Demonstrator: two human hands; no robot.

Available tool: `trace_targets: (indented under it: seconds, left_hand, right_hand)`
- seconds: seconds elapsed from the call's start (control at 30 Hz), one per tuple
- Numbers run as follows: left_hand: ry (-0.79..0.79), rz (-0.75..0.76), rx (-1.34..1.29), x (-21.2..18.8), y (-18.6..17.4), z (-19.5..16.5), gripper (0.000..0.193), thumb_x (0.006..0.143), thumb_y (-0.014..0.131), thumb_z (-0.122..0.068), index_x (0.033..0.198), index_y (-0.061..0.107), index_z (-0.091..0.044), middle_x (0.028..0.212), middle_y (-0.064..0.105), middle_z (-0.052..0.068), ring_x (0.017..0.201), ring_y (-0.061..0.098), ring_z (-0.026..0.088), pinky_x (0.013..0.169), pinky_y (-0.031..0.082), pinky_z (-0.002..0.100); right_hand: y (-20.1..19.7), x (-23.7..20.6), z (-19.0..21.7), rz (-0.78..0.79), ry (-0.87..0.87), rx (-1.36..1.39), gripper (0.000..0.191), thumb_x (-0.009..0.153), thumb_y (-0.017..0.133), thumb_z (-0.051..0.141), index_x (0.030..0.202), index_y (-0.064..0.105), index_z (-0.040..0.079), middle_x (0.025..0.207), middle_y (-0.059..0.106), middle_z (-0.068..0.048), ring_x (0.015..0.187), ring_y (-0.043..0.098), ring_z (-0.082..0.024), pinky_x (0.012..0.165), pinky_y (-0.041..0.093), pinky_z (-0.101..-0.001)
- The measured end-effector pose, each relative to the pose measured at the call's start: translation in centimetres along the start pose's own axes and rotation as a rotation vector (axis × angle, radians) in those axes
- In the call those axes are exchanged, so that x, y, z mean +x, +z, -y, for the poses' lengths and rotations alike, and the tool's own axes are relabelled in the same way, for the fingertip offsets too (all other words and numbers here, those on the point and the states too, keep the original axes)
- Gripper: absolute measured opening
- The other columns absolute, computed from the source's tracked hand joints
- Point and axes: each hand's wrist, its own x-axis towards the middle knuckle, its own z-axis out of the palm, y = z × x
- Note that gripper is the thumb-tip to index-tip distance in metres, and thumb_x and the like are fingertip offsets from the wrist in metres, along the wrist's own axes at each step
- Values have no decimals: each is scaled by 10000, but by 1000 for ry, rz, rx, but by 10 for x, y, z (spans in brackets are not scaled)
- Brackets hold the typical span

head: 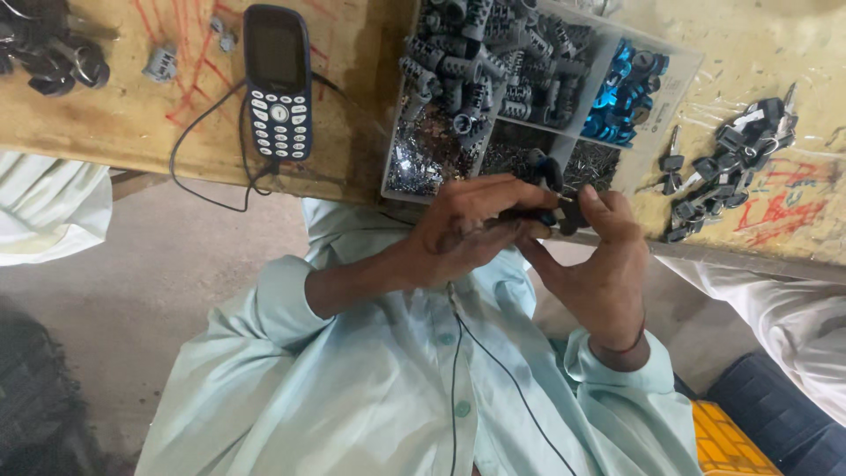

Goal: The person sits at a workbench assembling padlock components. They pick small metal parts from a compartment tray, fit parts together by hand, turn the assembled piece over, and place finished assemblies aside while reaching for the next component.

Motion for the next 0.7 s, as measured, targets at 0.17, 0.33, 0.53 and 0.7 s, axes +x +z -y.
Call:
trace_targets:
  seconds: [0.17,0.33,0.53,0.7]
  left_hand:
    - [64,-124,170,2,25,5,328,938,746,16,1246,641,-26,1050,680,88,933,694,249,796,565,335]
    - [-6,-130,164,1,17,-3,320,945,771,-88,1238,659,-23,1067,713,84,975,718,228,826,578,324]
    - [-274,-18,20,0,-5,-21,396,921,804,-249,1214,682,-12,1063,754,94,987,758,134,858,607,286]
    - [-333,-83,-275,4,1,-28,407,946,789,-224,1257,661,6,1153,751,105,1093,724,136,961,604,298]
  right_hand:
    - [-1,-12,-13,67,89,-174,706,677,1024,30,1109,466,19,966,558,-152,829,600,-282,696,475,-397]
    - [7,-16,-9,-104,-54,-170,845,569,943,23,1236,443,-116,1081,479,-270,985,595,-386,905,534,-499]
    - [-3,0,3,59,206,254,794,764,906,18,1421,464,-41,1257,612,-118,1003,684,-187,872,593,-322]
    - [-6,13,3,-31,-77,-73,723,680,929,14,1310,576,1,1214,596,-190,1066,653,-333,898,564,-381]
